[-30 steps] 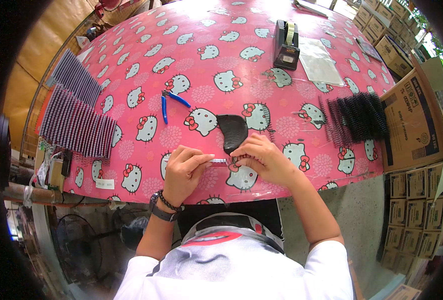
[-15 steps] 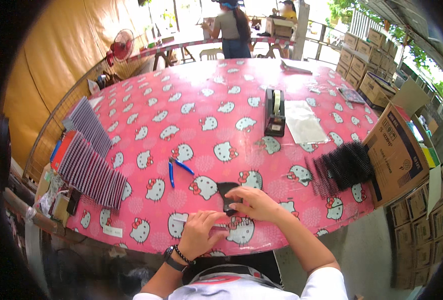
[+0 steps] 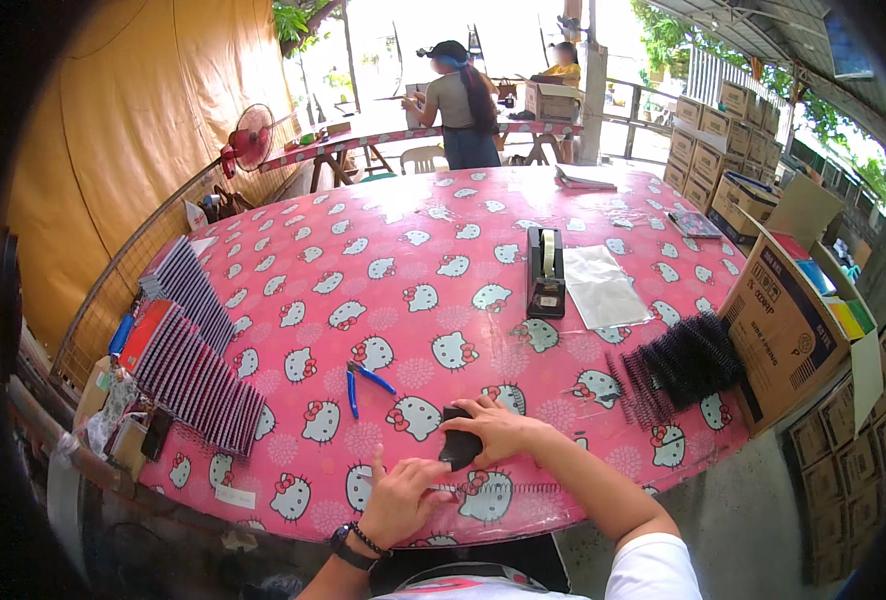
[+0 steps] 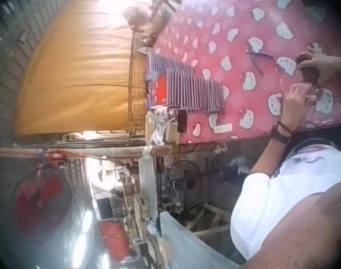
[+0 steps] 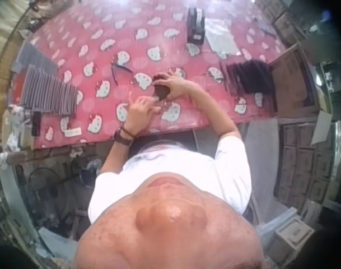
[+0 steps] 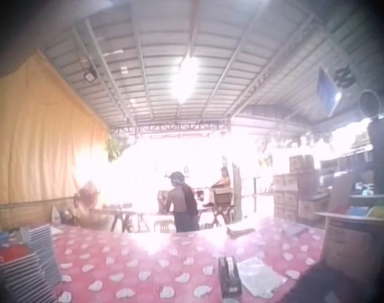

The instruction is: The person trims the edges of a stack of red notebooks using blue scissors. They repeatedly align the stack, cut along the edges, and adjust the pile. The person also moves a cardboard box and handles a hairbrush on the table.

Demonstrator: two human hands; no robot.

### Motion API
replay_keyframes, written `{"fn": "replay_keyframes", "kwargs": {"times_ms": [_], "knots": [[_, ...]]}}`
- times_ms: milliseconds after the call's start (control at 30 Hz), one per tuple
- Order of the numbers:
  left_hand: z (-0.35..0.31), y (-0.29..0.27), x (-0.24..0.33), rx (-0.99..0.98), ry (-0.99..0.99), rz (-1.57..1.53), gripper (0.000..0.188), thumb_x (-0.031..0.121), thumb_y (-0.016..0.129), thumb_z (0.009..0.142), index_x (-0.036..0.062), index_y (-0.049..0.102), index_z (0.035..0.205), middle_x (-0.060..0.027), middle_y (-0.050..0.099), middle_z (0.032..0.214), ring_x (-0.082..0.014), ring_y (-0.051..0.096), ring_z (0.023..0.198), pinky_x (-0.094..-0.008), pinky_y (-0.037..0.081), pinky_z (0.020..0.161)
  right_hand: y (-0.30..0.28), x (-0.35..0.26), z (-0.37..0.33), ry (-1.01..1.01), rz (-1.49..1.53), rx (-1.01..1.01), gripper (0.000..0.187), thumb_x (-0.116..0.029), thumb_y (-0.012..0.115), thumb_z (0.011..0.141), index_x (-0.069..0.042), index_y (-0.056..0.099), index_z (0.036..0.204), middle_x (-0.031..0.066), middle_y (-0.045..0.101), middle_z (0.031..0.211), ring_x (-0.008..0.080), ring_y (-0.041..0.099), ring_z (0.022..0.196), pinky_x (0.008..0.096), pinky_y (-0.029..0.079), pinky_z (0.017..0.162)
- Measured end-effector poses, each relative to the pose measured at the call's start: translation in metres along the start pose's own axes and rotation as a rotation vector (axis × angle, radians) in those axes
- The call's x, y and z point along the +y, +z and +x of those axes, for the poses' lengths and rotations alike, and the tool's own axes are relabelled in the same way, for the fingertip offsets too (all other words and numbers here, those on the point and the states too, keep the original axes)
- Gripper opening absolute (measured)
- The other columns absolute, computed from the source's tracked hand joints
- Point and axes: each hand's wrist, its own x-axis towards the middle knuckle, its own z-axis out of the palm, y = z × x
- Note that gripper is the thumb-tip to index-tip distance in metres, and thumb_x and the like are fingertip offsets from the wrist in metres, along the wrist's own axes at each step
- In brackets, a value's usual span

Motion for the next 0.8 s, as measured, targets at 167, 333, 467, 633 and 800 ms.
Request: {"fn": "replay_keyframes", "kwargs": {"times_ms": [167, 333, 467, 633, 800], "knots": [[-0.003, 0.006, -0.006, -0.020, 0.054, 0.063, 0.023, 0.035, 0.067, 0.080, 0.0176, 0.066, 0.095, 0.0018, 0.059, 0.110, -0.0184, 0.056, 0.106, -0.0616, 0.008, 0.105, 0.021, -0.001, -0.004, -0.030, 0.055, 0.295, 0.065, -0.040, 0.077, 0.066, -0.019, 0.057, 0.125, 0.0227, 0.043, 0.133, 0.0398, 0.042, 0.116, 0.0482, 0.037, 0.098], [-0.011, -0.011, -0.013, 0.097, -0.020, 0.109, 0.028, 0.038, 0.073, 0.071, 0.0176, 0.067, 0.090, 0.0037, 0.060, 0.099, -0.0165, 0.056, 0.100, -0.0608, 0.011, 0.103, 0.012, -0.008, -0.029, 0.271, 0.549, 0.264, 0.050, -0.049, 0.068, 0.076, -0.012, 0.067, 0.109, 0.0179, 0.060, 0.107, 0.0312, 0.050, 0.108, 0.0414, 0.038, 0.097], [-0.016, -0.002, -0.031, 0.060, -0.026, 0.044, 0.024, 0.034, 0.077, 0.067, 0.0162, 0.067, 0.080, 0.0045, 0.060, 0.084, -0.0158, 0.056, 0.091, -0.0558, 0.018, 0.100, 0.028, -0.038, -0.047, -0.133, 1.078, 0.105, 0.049, -0.043, 0.064, 0.081, -0.005, 0.065, 0.112, 0.0122, 0.060, 0.106, 0.0246, 0.050, 0.106, 0.0380, 0.035, 0.098], [-0.016, -0.003, -0.033, 0.086, -0.015, 0.034, 0.023, 0.031, 0.079, 0.064, 0.0159, 0.067, 0.077, 0.0029, 0.059, 0.076, -0.0155, 0.056, 0.086, -0.0505, 0.022, 0.098, 0.025, -0.038, -0.046, -0.085, 1.032, 0.184, 0.044, -0.037, 0.062, 0.085, -0.005, 0.064, 0.115, 0.0115, 0.061, 0.107, 0.0231, 0.050, 0.107, 0.0377, 0.035, 0.097], [-0.013, -0.005, -0.030, 0.093, -0.030, 0.032, 0.022, 0.028, 0.079, 0.063, 0.0155, 0.067, 0.076, 0.0032, 0.060, 0.076, -0.0162, 0.056, 0.086, -0.0500, 0.023, 0.098, 0.024, -0.038, -0.039, -0.037, 0.950, 0.126, 0.045, -0.041, 0.061, 0.085, -0.006, 0.064, 0.112, 0.0110, 0.062, 0.104, 0.0237, 0.052, 0.104, 0.0382, 0.037, 0.094]]}}
